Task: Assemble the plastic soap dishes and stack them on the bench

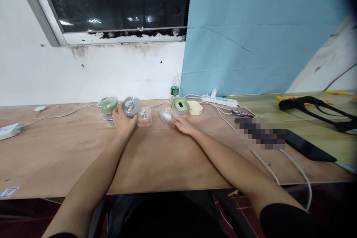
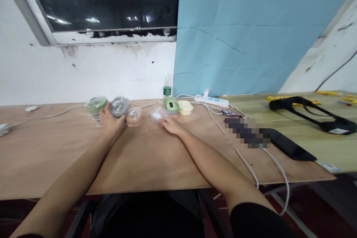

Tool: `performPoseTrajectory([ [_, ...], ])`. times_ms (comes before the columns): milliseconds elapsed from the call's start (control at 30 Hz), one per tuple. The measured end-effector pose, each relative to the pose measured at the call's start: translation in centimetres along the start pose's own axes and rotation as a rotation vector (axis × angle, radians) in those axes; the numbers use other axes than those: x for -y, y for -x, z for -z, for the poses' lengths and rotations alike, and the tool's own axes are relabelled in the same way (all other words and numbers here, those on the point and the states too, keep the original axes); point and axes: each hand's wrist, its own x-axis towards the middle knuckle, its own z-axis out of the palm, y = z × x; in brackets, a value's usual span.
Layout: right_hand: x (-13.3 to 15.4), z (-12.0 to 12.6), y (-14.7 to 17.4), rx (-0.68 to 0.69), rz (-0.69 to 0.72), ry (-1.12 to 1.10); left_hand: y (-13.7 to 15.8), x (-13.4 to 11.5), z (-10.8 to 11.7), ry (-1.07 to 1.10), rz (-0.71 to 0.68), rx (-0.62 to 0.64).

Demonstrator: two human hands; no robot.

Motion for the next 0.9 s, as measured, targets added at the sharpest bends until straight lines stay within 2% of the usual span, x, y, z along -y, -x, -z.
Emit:
performPoseTrajectory([
  [267, 0.4, 0.2, 0.2, 0.015, 0.015, -0.009, -0.4, 0.2, 0.4, 0.054, 0.046, -0.027],
  [900, 0.6, 0.2, 0.3, 0.013, -0.013, -0.030, -1.0, 1.7, -0.4, 0.075, 0.084, -0.164],
])
